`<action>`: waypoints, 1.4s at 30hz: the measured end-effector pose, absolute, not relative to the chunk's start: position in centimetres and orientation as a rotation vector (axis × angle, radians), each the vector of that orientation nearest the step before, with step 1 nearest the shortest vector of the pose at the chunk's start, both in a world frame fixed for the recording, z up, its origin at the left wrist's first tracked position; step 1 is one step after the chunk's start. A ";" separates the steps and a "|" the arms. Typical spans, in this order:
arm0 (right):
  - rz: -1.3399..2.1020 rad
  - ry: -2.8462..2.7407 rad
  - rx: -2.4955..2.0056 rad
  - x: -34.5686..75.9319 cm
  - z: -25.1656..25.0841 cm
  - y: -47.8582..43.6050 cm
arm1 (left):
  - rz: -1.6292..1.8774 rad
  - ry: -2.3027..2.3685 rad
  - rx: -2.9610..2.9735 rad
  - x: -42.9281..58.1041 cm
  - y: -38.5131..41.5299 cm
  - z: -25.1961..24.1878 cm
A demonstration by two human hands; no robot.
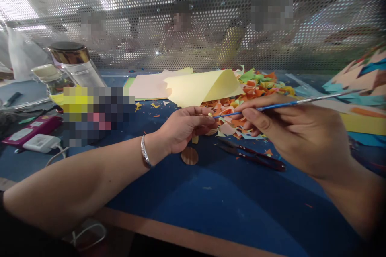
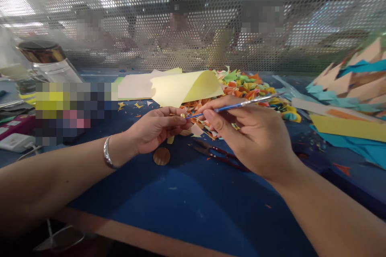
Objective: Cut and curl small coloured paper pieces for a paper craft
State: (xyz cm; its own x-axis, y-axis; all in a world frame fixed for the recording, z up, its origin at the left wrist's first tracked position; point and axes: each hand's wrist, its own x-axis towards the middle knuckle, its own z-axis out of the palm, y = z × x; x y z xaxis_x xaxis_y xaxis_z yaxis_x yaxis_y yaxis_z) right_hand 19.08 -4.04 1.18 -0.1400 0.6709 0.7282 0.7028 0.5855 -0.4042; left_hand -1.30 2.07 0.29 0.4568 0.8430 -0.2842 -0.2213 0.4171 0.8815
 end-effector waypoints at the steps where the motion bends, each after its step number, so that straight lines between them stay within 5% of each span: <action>1: -0.074 -1.866 -1.103 19.1 1.2 -4.0 | 0.776 0.833 0.891 -1.3 2.1 0.3; 26: -0.204 -1.954 -0.977 18.6 0.9 -3.9 | 0.977 0.931 0.792 -1.4 2.3 0.8; 42: 0.051 -1.754 -1.163 18.7 1.3 -4.0 | 0.888 0.992 1.796 -2.7 3.0 0.1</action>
State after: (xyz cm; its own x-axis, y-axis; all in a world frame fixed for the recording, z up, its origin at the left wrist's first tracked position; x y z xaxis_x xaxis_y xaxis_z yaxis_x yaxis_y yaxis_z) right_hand 18.66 -4.02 1.35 -0.0483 0.7158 0.6967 0.6738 0.5382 -0.5063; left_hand -2.68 3.02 0.11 0.4267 0.8889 0.1667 0.2640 -0.2987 0.9171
